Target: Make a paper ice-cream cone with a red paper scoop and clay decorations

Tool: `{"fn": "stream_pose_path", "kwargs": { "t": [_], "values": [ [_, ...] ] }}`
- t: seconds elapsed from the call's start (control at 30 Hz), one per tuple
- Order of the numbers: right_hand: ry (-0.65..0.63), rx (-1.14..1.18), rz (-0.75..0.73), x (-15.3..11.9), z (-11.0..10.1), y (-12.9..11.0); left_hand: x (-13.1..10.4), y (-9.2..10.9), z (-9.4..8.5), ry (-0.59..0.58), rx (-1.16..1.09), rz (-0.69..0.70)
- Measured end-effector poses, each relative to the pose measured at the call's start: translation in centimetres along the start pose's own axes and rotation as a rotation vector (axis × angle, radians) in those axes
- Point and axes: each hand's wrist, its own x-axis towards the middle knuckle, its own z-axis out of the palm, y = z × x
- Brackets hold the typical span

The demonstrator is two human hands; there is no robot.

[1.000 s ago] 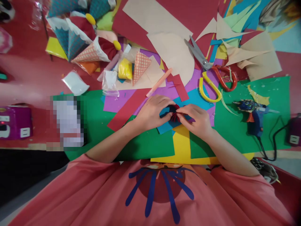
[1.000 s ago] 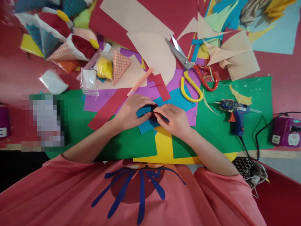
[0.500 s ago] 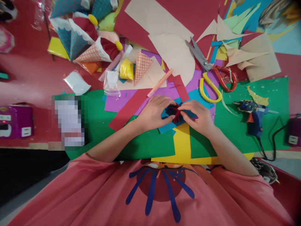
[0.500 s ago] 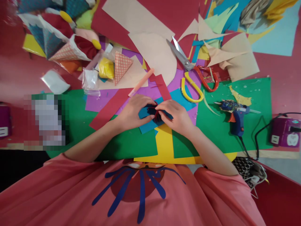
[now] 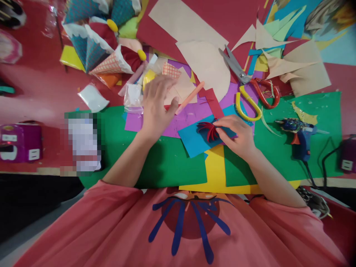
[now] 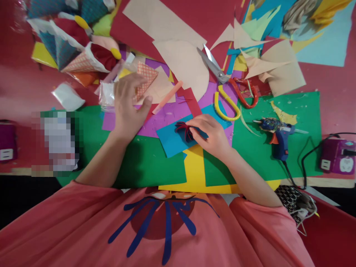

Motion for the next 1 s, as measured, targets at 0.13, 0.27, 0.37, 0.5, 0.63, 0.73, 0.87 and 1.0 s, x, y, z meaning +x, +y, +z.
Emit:
{"fn": "stream_pose_path", "kwargs": {
  "t": [0.13, 0.27, 0.37, 0.5, 0.63, 0.73, 0.87, 1.0],
  "values": [
    [0.074, -0.002, 0.019, -0.1, 0.1, -0.1, 0.3, -2.6, 1.7, -0.029, 0.179, -0.118],
    [0.123, 0.034, 0.078, 0.0, -0.1, -0.2, 0.6, -3.9, 2.5, 0.025, 0.140, -0.132],
    [0.121, 0.046, 0.123, 0.1, -0.2, -0.3, 0.7, -4.4, 2.1, -0.024, -0.003, -0.079],
    [0.046, 0.006, 0.101, 0.1, -0.2, -0.4, 0.6, -4.7, 1.6, -0.075, -0.047, -0.051],
    [-0.081, -0.063, 0.038, 0.0, 0.1, -0.2, 0.4, -3.6, 1.1, -0.036, -0.001, -0.052],
    [-0.124, -0.085, 0.068, 0.0, 0.3, -0.1, 0.4, -2.0, 0.4, -0.024, -0.074, -0.004],
    [-0.105, -0.121, 0.119, 0.4, 0.1, -0.1, 0.3, -0.1, 0.2, -0.077, -0.225, -0.028],
    [-0.084, -0.168, 0.117, 1.3, -0.8, -0.1, -0.1, 0.7, 0.8, -0.127, -0.360, -0.024]
  ]
}}
